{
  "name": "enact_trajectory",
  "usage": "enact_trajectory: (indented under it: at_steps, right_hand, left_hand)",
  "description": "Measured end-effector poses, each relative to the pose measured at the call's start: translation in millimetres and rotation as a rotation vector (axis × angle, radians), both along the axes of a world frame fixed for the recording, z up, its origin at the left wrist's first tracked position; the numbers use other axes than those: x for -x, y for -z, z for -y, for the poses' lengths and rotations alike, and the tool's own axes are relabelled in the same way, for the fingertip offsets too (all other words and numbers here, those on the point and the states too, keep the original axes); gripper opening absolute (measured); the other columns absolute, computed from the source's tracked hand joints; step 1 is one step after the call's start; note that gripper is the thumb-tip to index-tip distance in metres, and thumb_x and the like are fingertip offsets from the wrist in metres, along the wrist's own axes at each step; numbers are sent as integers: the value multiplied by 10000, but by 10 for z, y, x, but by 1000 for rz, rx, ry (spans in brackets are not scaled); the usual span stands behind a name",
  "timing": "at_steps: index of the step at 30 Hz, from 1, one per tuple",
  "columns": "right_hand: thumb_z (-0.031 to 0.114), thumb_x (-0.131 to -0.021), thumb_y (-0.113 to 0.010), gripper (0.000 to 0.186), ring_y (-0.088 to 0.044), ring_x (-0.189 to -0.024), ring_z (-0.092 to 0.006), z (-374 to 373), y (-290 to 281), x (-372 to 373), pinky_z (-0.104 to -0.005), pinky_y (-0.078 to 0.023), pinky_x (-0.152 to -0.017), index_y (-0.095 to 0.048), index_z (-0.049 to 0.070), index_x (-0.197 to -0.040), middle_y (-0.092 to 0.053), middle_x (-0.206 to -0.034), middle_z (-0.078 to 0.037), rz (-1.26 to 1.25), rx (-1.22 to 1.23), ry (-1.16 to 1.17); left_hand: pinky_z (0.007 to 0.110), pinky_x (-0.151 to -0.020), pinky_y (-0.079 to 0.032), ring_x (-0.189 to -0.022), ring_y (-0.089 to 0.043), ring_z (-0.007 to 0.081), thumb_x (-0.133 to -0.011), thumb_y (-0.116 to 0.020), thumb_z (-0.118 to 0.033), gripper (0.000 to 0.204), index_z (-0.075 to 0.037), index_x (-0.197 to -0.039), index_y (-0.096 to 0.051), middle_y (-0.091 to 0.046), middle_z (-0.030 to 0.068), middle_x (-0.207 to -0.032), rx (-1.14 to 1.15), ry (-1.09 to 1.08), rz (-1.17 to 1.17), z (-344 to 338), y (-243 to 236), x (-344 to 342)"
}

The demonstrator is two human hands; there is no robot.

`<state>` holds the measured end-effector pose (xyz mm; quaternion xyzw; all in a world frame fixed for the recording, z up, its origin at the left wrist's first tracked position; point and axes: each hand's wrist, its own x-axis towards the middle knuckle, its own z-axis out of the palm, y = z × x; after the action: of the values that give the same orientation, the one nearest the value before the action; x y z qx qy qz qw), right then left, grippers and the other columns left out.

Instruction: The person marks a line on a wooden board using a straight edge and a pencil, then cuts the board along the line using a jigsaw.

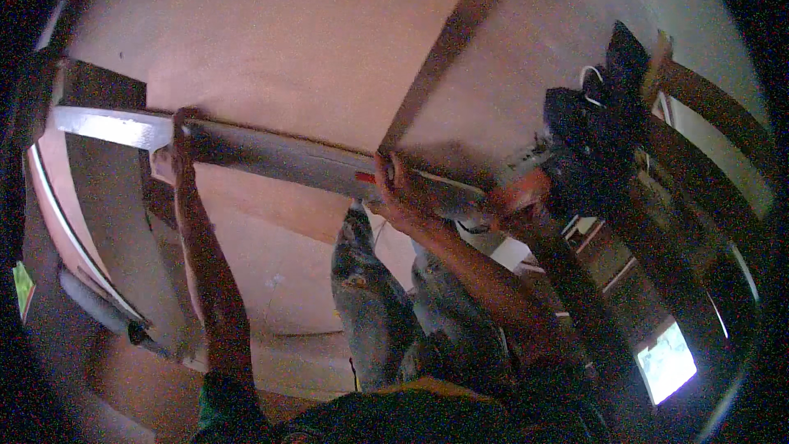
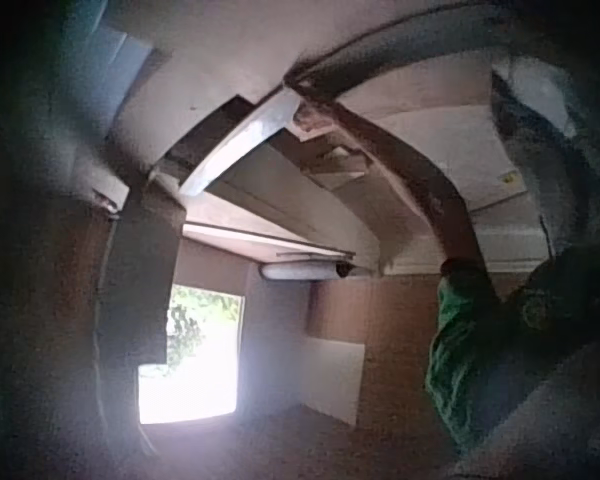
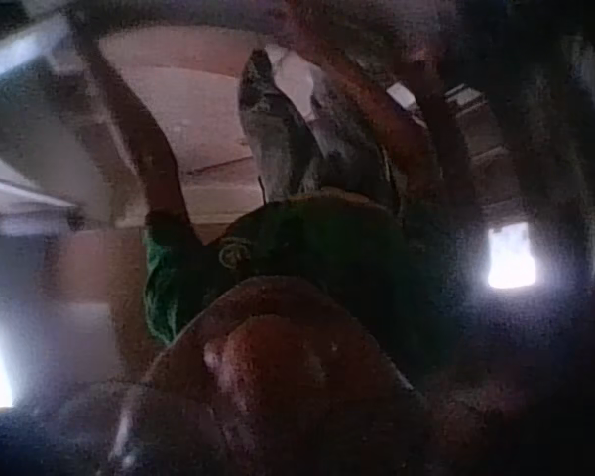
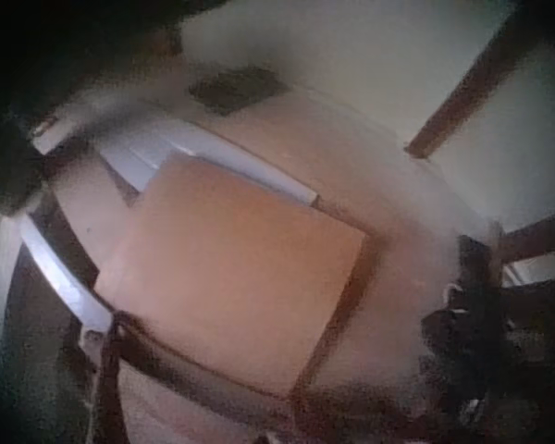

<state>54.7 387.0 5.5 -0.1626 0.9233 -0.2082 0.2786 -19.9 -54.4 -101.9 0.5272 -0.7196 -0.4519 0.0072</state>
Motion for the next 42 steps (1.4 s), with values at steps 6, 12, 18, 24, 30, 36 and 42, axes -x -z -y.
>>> enact_trajectory:
  at_steps: [6,12,18,24,30,36,42]
  right_hand:
    - [303,-647,-850,999,-508,-1145,-393,-89,93,-166,-483,-451,-946,-305,65,-1450,-349,-1353,-198,3,61,23]
    - [296,-622,-861,1050,-464,-1216,-416,-66,10,-6,-502,-409,-993,-280,57,-1464,-364,-1382,-223,149,-62,13]
    - [307,-611,-858,1051,-467,-1214,-423,263,100,-57,-504,-442,-956,-284,34,-1447,-392,-1373,-209,47,10,-53]
    - [290,-594,-855,1026,-506,-1187,-390,40,57,63,-481,-474,-919,-313,28,-1424,-418,-1358,-178,134,-65,-33]
    - [280,-578,-858,1018,-526,-1165,-362,21,168,-29,-476,-482,-906,-334,38,-1416,-430,-1347,-153,31,29,-14]
    - [290,-579,-851,1003,-522,-1157,-375,48,169,-6,-477,-468,-920,-343,35,-1404,-444,-1325,-158,94,47,-1]
    - [303,-577,-847,971,-521,-1156,-391,3,69,107,-492,-457,-923,-370,32,-1379,-450,-1330,-165,149,28,12]
  left_hand:
    - [356,-697,-524,-742,-650,236,-629,-709,-745,832,58,-846,-712,-684,146,-798,238,60,148,317,-268,-94]
    - [401,-760,-530,-804,-669,293,-627,-696,-752,894,100,-898,-701,-700,197,-879,529,163,406,-225,-542,5]
    - [411,-726,-528,-730,-673,284,-625,-702,-747,870,99,-830,-711,-700,200,-795,646,-132,672,841,-31,218]
    - [382,-662,-525,-681,-664,242,-634,-701,-747,840,74,-812,-722,-700,160,-757,189,-115,204,125,-104,84]
    - [347,-588,-523,-628,-652,187,-643,-704,-744,819,54,-823,-728,-699,120,-728,212,-66,56,15,-350,80]
    - [342,-580,-524,-626,-653,187,-658,-720,-682,734,34,-821,-722,-697,103,-729,192,-47,-7,64,-349,67]
    - [344,-585,-525,-636,-656,197,-674,-738,-608,638,14,-816,-715,-695,92,-736,278,-31,4,36,-278,44]
